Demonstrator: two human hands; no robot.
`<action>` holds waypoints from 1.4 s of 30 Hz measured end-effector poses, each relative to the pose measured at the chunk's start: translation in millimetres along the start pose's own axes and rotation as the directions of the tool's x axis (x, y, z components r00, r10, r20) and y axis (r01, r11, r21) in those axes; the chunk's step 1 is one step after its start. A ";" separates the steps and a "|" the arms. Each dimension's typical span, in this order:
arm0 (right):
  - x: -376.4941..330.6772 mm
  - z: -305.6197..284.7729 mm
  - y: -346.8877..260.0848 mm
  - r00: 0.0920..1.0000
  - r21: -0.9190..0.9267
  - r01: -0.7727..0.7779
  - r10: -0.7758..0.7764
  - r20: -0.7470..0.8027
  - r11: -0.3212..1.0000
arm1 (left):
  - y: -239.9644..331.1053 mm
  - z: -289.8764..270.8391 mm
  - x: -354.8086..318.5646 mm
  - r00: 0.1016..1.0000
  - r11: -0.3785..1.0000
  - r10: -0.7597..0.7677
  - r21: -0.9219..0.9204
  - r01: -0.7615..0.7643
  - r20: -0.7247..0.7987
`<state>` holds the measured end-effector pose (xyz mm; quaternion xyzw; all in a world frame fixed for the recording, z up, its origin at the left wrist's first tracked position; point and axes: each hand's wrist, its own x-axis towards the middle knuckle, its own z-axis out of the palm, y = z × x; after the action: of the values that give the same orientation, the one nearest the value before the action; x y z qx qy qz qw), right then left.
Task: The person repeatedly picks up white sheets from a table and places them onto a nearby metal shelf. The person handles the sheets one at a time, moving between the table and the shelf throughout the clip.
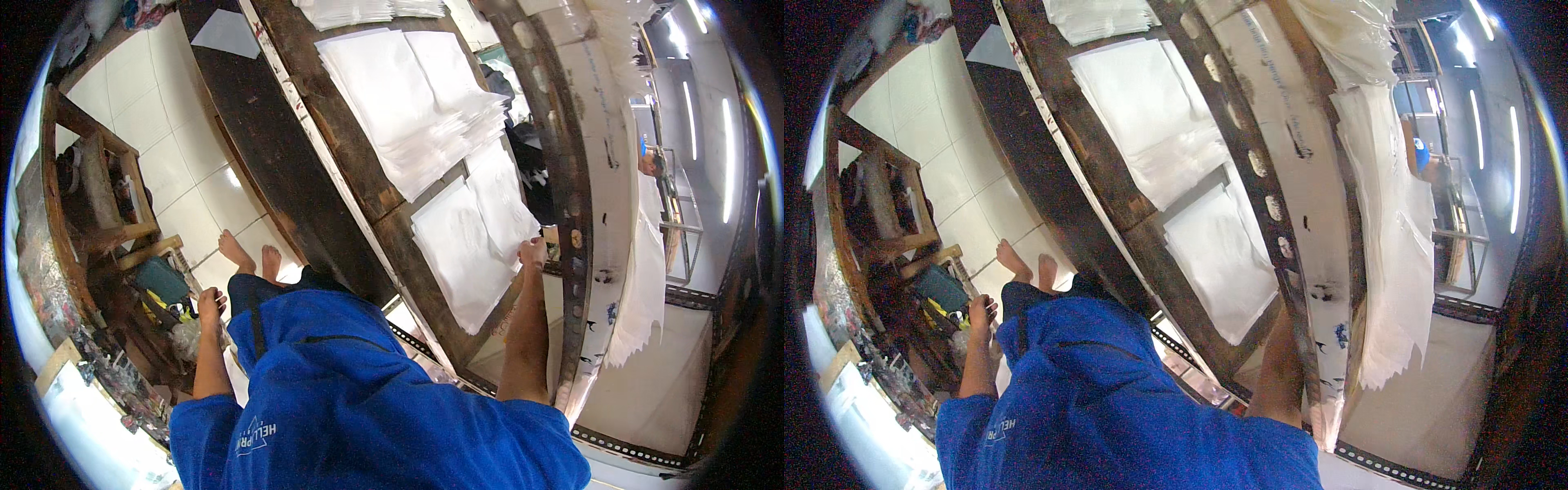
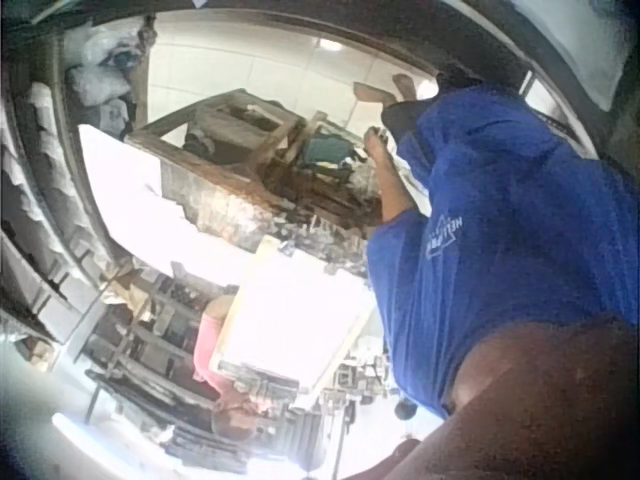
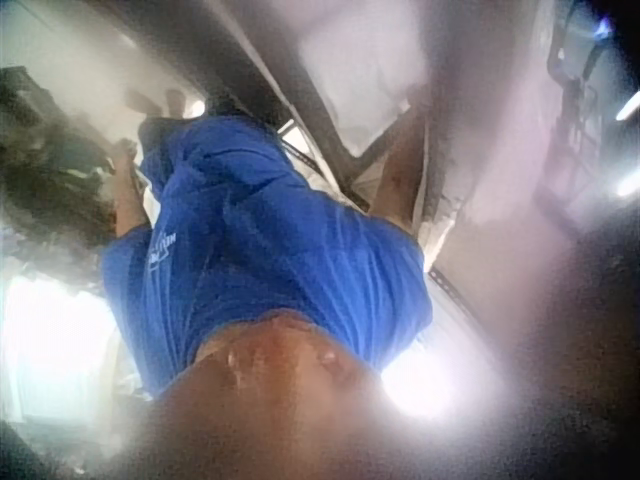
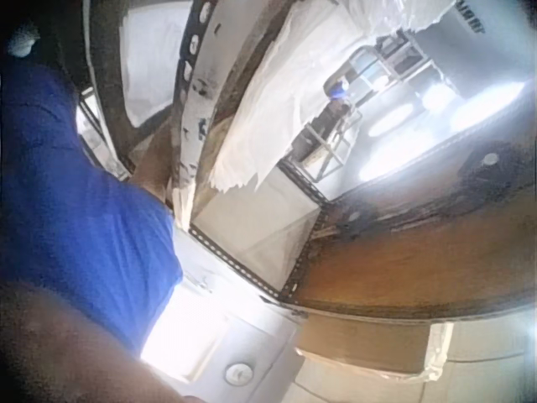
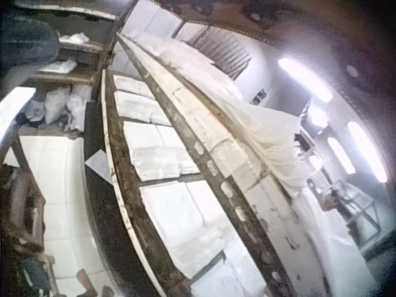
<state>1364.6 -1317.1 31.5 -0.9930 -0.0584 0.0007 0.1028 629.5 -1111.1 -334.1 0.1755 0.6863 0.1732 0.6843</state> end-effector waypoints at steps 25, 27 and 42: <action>-137.2 -28.5 -233.5 0.780 0.561 0.620 -0.511 -0.362 0.549 | 276.1 26.1 -81.4 0.806 0.772 0.571 -0.232 -0.592 -0.155; -169.3 -14.0 -280.5 0.747 0.672 0.571 -0.638 -0.187 0.471 | 325.6 -6.8 -101.6 0.649 0.631 0.711 -0.161 -0.759 -0.270; -418.2 87.1 -539.9 0.173 0.778 0.302 -0.834 0.524 0.551 | 573.2 -417.6 -52.8 0.097 0.739 0.609 0.518 -0.430 -0.788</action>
<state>885.6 -823.1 52.0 -0.6642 -0.4860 0.4795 0.3046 214.2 -631.8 -12.4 0.3255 0.8484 0.4157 0.0369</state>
